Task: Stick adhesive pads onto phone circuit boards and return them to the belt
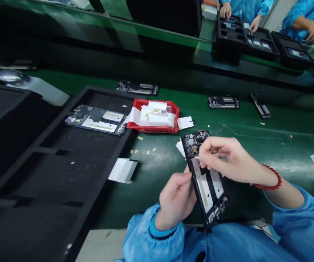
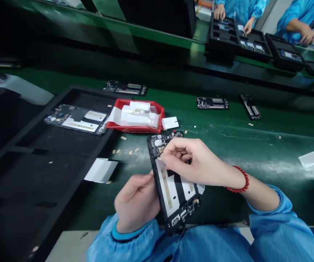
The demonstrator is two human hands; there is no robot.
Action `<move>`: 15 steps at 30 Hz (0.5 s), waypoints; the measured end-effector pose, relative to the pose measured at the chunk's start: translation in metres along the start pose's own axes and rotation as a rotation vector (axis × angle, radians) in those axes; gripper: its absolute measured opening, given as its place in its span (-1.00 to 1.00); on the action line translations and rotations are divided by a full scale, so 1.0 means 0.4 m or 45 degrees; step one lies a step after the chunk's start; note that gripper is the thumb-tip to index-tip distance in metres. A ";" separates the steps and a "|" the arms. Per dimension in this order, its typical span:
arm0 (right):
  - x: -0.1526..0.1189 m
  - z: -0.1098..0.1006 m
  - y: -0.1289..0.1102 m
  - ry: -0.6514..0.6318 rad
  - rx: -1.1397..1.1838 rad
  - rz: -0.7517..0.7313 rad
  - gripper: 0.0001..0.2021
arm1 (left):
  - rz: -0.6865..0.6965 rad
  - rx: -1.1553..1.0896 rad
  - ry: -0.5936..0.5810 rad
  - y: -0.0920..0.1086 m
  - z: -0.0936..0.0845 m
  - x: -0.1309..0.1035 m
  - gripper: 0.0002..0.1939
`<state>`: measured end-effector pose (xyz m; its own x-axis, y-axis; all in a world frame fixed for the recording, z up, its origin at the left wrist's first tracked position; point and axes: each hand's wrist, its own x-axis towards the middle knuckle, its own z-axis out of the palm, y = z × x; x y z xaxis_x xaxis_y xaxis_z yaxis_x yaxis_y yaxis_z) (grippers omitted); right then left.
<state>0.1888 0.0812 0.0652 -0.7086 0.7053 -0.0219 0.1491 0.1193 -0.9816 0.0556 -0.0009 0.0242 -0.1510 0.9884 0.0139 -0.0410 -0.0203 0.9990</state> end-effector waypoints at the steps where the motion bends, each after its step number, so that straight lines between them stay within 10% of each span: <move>1: -0.007 -0.004 -0.010 -0.026 0.003 -0.037 -0.85 | -0.048 -0.080 -0.061 -0.004 -0.003 -0.005 -0.45; 6: -0.030 -0.006 -0.039 -0.092 -0.014 -0.139 -0.82 | -0.194 -0.366 -0.372 -0.017 -0.030 -0.014 -0.51; 15: -0.028 0.010 -0.050 0.040 0.021 -0.140 -0.79 | -0.072 -0.264 -0.326 -0.003 -0.028 -0.016 -0.43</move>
<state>0.1911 0.0681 0.0845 -0.6980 0.7102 0.0920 0.0597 0.1857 -0.9808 0.0455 -0.0091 0.0222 0.1093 0.9940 -0.0046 -0.2464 0.0316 0.9687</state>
